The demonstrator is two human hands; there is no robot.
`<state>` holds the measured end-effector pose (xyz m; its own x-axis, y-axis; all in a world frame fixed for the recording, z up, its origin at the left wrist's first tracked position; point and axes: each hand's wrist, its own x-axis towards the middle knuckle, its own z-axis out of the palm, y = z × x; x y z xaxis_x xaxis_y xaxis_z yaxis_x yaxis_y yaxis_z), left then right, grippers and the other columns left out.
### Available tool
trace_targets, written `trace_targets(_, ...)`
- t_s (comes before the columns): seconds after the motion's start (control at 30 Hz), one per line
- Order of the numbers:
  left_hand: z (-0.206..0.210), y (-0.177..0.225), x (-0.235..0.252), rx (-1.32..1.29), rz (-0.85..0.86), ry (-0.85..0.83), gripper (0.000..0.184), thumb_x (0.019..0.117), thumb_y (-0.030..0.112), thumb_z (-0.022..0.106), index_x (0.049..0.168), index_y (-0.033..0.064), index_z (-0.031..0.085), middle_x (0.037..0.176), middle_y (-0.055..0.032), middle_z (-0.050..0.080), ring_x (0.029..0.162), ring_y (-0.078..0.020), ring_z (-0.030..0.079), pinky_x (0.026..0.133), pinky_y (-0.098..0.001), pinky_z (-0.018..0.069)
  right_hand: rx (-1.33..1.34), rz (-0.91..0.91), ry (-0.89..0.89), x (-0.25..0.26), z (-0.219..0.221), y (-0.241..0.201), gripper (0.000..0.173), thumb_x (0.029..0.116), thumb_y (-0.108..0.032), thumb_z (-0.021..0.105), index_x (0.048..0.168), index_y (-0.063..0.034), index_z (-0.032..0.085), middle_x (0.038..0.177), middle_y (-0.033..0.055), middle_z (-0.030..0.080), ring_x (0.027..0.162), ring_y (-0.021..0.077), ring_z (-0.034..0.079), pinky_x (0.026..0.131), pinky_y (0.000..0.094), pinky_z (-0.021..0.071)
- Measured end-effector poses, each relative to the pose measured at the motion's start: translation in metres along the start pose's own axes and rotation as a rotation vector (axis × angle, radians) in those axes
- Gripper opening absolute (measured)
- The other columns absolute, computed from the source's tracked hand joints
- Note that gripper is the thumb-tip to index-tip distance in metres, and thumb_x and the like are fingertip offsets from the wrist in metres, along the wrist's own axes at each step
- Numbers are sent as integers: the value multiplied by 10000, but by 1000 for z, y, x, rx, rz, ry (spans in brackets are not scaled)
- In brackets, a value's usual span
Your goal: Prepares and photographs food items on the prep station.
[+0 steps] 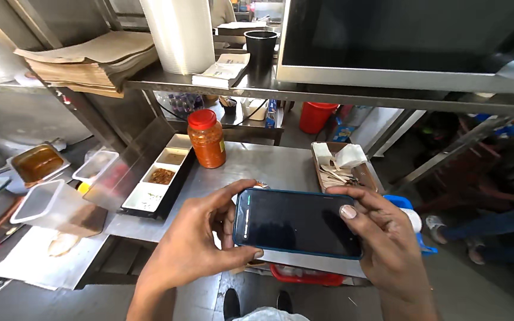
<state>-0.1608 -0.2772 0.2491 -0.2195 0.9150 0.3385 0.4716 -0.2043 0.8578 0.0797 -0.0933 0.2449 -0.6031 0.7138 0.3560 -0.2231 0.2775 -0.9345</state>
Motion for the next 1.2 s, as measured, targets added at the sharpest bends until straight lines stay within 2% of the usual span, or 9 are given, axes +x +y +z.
trace_targets(0.1, -16, -14, 16, 20, 26, -241, 825, 752, 338, 898, 1483, 233, 530, 821, 52, 698, 628, -51, 643, 553, -217, 577, 349, 321, -245, -4, -7, 24, 326, 961, -489, 646, 1075, -190, 707, 904, 2, 707, 826, 67, 688, 735, 249, 595)
trace_targets(0.27, -12, -68, 57, -56, -166, -771, 808, 744, 167, 909, 1468, 160, 552, 915, -42, 692, 705, -122, 652, 592, -291, 588, 800, 667, -676, -45, 11, 91, 625, 1035, -559, 464, 1521, -168, 449, 1381, 160, 598, 1201, 322, 632, 970, 581, 546)
trace_targets(0.33, -2, -93, 54, -101, -238, -691, 779, 781, 149, 879, 1484, 165, 544, 989, -60, 702, 798, -150, 684, 677, -324, 615, 887, 729, -539, -58, 19, 108, 593, 1044, -519, 461, 1492, -130, 468, 1359, 182, 609, 1200, 357, 633, 974, 615, 535)
trace_targets(0.43, 38, -128, 25, -356, -398, -259, 690, 922, 250, 735, 1547, 163, 456, 1272, -104, 680, 1070, -247, 694, 912, -427, 603, 781, 763, -195, -61, 25, 115, 509, 1029, -370, 493, 1462, -105, 445, 1249, 177, 664, 1110, 321, 678, 931, 542, 580)
trace_targets(0.57, 124, -138, -22, -931, -642, -125, 714, 1054, 612, 239, 1591, 147, 312, 1378, -142, 611, 1088, -312, 693, 863, -520, 605, 489, 770, -24, -62, 17, 137, 706, 870, -152, 626, 1527, -225, 377, 1249, 173, 648, 1062, 295, 682, 886, 472, 587)
trace_targets(0.67, 154, -129, -32, -1310, -625, -208, 852, 987, 752, 243, 1612, 174, 218, 1451, -212, 544, 1228, -428, 617, 942, -656, 542, 379, 724, -18, -68, 13, 144, 788, 802, -37, 660, 1518, -219, 384, 1237, 176, 662, 1034, 299, 695, 856, 461, 600)
trace_targets(0.87, 156, -112, -26, -1299, -654, -185, 768, 1028, 677, 198, 1599, 163, 226, 1433, -212, 542, 1224, -426, 613, 922, -642, 558, 323, 692, -1, -71, 9, 146, 790, 814, 28, 673, 1517, -213, 406, 1228, 189, 672, 1040, 321, 700, 864, 484, 608)
trace_targets(1.0, 173, -95, -29, -1254, -722, -54, 696, 1072, 582, 154, 1531, 97, 355, 1323, -190, 621, 1128, -373, 669, 851, -596, 597, 261, 654, 7, -79, 0, 141, 844, 774, -75, 678, 1548, -144, 348, 1247, 176, 660, 1033, 280, 703, 844, 450, 620)
trace_targets(1.2, 188, -96, -29, -1208, -744, -242, 698, 1076, 587, 212, 1425, 64, 513, 1263, -166, 668, 1051, -301, 708, 816, -515, 619, 58, 642, 82, -99, -24, 138, 729, 789, -130, 667, 1474, -43, 432, 1196, 132, 680, 1001, 212, 710, 818, 368, 625)
